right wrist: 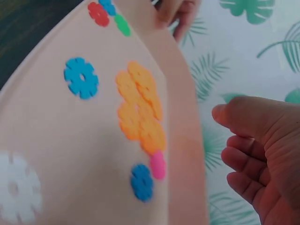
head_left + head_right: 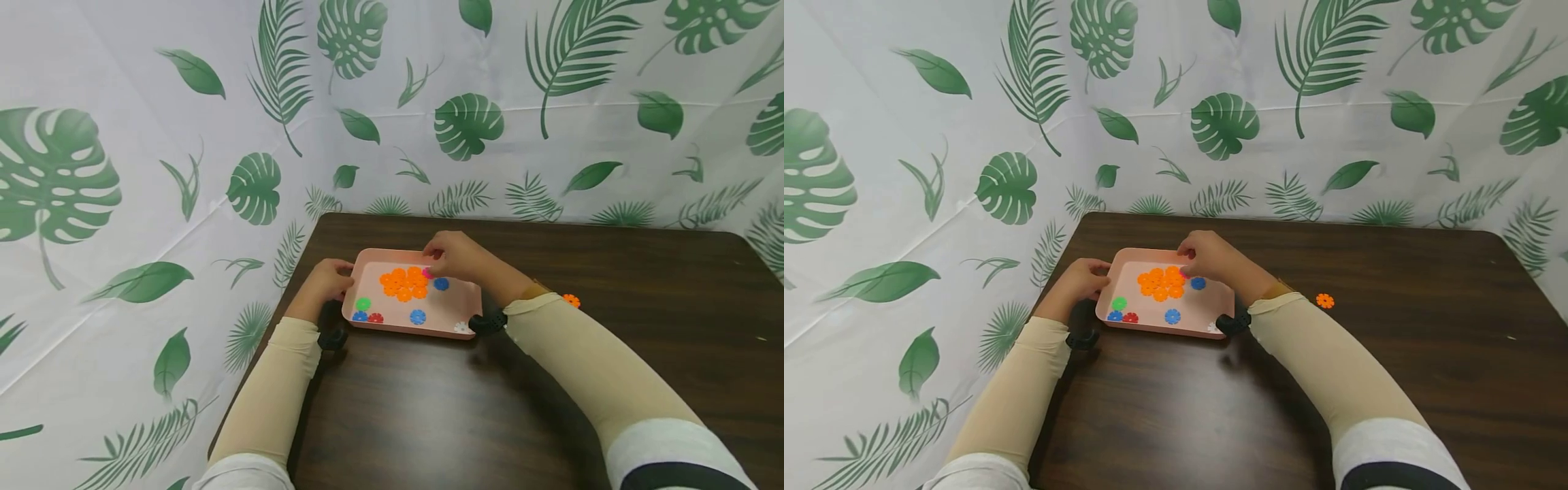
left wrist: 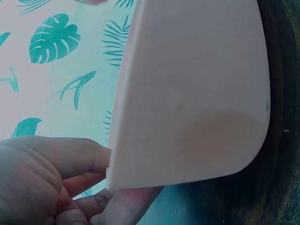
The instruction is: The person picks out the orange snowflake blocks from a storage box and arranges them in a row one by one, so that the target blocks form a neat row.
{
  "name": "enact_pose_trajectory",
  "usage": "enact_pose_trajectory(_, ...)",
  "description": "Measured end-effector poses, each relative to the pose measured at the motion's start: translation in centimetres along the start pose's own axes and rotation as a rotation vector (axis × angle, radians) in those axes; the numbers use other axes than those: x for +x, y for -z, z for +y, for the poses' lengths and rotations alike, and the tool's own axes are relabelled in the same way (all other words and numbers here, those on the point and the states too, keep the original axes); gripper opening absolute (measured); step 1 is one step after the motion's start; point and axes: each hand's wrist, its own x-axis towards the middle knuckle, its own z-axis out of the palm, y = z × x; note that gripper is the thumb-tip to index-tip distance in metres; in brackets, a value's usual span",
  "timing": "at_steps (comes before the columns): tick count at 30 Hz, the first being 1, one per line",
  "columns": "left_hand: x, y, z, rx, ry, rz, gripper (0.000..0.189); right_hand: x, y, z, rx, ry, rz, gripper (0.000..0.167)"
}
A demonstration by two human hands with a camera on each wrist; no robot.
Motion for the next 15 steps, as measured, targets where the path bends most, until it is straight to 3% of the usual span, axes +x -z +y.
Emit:
enact_pose_trajectory(10, 0.1, -0.1, -0.1, 0.002, 0.013, 0.012, 0.046, 2.1, -3.3, 0.3, -0.096, -0.04, -0.127, 0.034)
enact_pose_trajectory(15, 0.3, 0.0, -0.4, 0.001, 0.023, 0.015, 0.046, 2.1, -4.7, 0.7, -0.065, -0.088, -0.167, 0.037)
